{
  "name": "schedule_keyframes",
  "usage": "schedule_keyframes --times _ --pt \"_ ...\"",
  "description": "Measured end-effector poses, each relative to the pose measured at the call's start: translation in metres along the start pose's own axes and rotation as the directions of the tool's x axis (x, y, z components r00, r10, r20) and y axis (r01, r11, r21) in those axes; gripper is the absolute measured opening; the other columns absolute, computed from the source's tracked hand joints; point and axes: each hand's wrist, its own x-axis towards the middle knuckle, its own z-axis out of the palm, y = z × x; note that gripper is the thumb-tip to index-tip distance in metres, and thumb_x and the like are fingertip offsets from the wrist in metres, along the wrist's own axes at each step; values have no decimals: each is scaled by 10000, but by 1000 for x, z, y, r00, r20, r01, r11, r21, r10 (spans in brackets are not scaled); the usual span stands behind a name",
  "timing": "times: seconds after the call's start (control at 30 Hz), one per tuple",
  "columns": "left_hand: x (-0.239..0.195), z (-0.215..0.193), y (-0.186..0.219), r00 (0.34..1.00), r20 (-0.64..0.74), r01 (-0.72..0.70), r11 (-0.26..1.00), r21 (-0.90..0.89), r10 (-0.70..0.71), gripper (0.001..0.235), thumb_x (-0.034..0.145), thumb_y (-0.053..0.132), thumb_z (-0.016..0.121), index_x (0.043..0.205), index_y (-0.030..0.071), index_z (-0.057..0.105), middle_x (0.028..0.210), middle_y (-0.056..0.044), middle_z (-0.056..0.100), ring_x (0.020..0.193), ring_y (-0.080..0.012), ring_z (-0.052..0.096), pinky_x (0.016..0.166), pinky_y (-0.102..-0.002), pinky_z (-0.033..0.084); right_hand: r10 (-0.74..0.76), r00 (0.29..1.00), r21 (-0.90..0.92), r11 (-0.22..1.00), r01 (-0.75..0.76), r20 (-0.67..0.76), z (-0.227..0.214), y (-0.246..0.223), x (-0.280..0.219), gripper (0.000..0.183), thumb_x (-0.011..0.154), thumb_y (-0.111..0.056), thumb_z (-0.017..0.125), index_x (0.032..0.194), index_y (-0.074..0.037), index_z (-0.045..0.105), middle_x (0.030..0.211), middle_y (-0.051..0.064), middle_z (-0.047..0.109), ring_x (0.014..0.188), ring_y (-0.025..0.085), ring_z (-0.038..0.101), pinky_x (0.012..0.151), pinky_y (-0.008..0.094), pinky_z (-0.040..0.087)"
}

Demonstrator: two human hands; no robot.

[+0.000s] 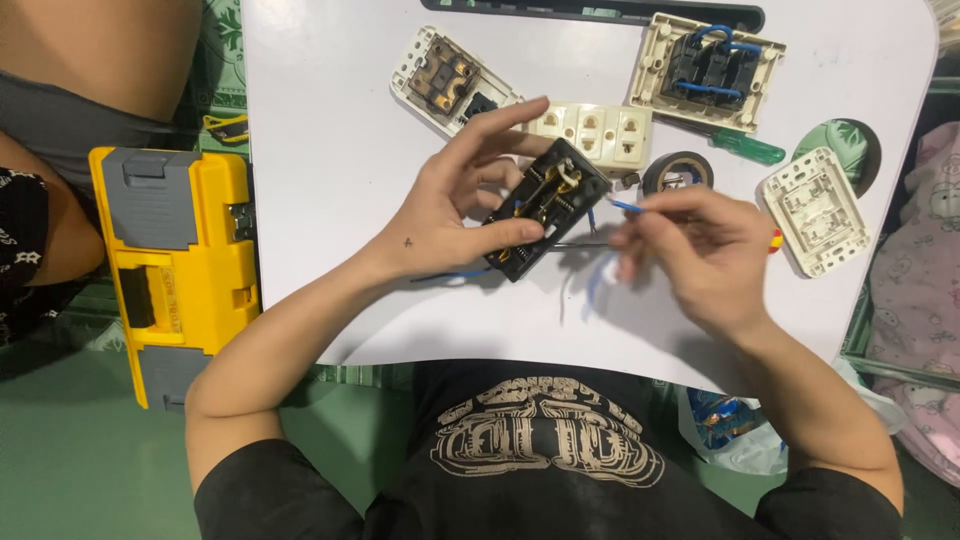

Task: The person is repairing an electrical component, likely a switch or socket, by using a screwdriver to tighten screws and connect wires. They handle the component and wires with both hands, occasionally adjusting the position of the component on the table.

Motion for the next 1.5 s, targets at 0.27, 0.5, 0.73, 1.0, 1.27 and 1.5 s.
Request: schedule_keyframes --times 0.27,0.5,0.73,1.0,1.27,1.5 --pt "3 10 -4 997 9 75 995 -71 -75 576 941 161 777 1451 147 510 1437 -98 573 1189 -234 700 932 -319 689 -190 981 -332 928 170 -30 7 -1 10 523 992 103 655 1459 34 429 1379 270 463 689 187 577 627 273 550" --pt "-1 18 -5 1000 23 16 994 -111 -13 524 990 153 742 1462 150 514 1446 -83 469 1198 -196 609 921 -278 730 -168 968 -392 891 229 184 8 12 -3 957 718 -297 972 1442 -2 421 970 152 697 781 196 717 760 296 619" --pt "-3 16 -4 994 95 -34 977 -211 55 461 1103 106 597 1536 131 439 1446 -89 428 1288 -237 566 1073 -329 680 -100 984 -402 903 152 147 9 11 -2 1177 654 -283 1017 1565 -39 314 1424 212 561 1012 226 662 738 289 602" --pt "-5 17 -4 998 50 -30 970 -242 44 718 931 -5 811 1531 114 434 1437 -115 494 1338 -287 596 1051 -377 688 -318 887 -537 709 458 336 -3 27 2 1199 788 -512 922 1597 70 255 1212 210 643 1009 288 603 849 400 550" --pt "-4 2 -22 965 -260 -98 972 -215 40 832 886 187 824 1585 155 372 1704 -99 308 1351 -268 542 1095 -420 623 -268 710 -654 278 704 651 -22 3 28 237 980 -357 739 1022 -124 731 958 23 692 851 240 534 756 365 400" --pt "1 11 -3 957 -273 -132 986 -97 102 569 873 95 784 1235 137 346 1156 -128 466 931 -259 639 631 -329 656 -383 716 -613 372 697 583 -23 -5 20 152 985 -178 764 957 -40 708 906 100 721 742 261 648 667 376 502"
